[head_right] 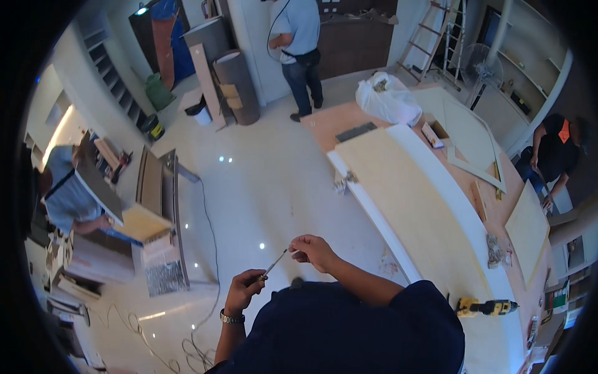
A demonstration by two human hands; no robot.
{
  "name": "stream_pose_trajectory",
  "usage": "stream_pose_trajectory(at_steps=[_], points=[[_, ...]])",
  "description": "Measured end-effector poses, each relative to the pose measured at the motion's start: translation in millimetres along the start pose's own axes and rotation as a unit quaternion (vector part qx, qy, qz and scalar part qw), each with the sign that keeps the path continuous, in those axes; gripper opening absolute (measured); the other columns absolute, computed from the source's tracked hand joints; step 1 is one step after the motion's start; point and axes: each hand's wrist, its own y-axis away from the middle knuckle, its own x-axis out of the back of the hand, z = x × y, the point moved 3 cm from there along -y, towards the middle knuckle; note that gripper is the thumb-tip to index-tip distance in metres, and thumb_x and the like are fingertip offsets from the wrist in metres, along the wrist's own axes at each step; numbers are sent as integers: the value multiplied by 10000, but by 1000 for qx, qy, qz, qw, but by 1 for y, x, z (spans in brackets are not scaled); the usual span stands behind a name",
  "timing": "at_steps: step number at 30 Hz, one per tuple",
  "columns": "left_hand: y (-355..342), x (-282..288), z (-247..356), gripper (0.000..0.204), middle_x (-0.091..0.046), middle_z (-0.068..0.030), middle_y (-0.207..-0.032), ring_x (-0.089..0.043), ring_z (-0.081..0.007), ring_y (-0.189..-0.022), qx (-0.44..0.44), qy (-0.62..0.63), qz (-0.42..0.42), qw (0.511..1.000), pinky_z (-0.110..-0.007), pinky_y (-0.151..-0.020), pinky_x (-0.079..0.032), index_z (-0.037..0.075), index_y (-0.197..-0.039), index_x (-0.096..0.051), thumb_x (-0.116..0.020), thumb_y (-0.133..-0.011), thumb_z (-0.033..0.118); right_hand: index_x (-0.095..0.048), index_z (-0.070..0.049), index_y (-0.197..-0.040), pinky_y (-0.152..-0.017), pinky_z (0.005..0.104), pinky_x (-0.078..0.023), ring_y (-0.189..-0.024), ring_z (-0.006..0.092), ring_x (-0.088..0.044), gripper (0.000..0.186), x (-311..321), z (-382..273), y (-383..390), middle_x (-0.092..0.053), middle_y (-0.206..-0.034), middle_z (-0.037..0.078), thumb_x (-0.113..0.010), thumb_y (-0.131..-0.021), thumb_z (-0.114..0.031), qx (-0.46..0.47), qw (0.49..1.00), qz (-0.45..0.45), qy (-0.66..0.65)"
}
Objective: The person installs hinges on a wooden panel using a power drill and a screwdriver, first drilling pilot holes and then tightening the screws into the hinge plates.
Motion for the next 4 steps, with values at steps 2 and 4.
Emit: stream_pose_trajectory(at_steps=[2,4], points=[[-47,17,23,289,-667,-25,-935,-580,-78,-780,-2,-41,-43,998,-236,-699,-482,28,-1126,-653,-674,-839,44,-625,-34,-1008,-746,306,-532,-792,164,-660,146,0,-19,-29,-664,-953,82,-586,-940,-157,16,998,7,-53],[-95,29,40,286,-665,-18,-952,-586,-90,-814,-43,-158,-41,986,-251,-759,-492,62,-1135,-660,-674,-850,65,-628,-35,-1035,-753,309,-538,-798,173,-665,141,6,-36,-63,-667,-948,84,-581,-936,-124,57,990,18,-125]])
